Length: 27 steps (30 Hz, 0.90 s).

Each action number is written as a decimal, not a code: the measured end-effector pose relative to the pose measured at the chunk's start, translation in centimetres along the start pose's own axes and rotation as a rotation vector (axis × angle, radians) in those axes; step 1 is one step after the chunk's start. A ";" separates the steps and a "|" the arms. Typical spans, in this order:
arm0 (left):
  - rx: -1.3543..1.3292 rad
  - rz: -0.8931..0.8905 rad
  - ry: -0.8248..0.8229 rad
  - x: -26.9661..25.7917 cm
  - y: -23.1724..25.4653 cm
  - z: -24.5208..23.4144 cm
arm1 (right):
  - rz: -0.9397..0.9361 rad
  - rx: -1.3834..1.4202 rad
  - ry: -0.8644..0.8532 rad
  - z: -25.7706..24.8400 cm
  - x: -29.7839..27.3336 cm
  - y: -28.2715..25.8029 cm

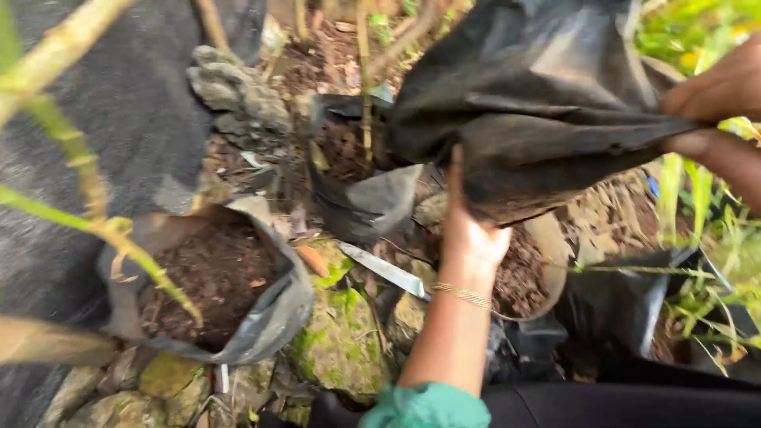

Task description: Pruning lemongrass and other plants in a garden using shears and a knife, and moving plant bags.

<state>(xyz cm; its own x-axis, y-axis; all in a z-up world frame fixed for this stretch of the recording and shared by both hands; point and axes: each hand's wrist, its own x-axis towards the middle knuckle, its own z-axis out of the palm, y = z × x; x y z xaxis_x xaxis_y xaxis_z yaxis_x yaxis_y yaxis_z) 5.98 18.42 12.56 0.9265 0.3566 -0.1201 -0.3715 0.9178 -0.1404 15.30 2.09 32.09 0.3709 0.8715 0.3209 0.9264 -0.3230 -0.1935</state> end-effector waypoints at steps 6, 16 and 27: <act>0.022 -0.126 0.202 -1.1 -3.0 -2.1 | -0.279 -0.058 -0.030 -2.0 -1.4 0.2; -0.050 -0.152 0.360 -5.4 -6.8 -5.5 | -0.156 -0.039 -0.200 1.0 -2.9 -0.1; -0.129 -0.222 0.519 -8.1 -11.7 -8.3 | 0.013 0.051 -0.266 10.3 -2.7 4.9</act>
<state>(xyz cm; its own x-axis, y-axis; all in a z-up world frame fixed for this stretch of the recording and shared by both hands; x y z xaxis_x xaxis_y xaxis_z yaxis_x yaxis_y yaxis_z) 2.30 3.34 7.05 0.8442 -0.0047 -0.5359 -0.2060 0.9204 -0.3324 18.18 1.94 20.67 0.3462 0.9359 0.0649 0.9148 -0.3214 -0.2446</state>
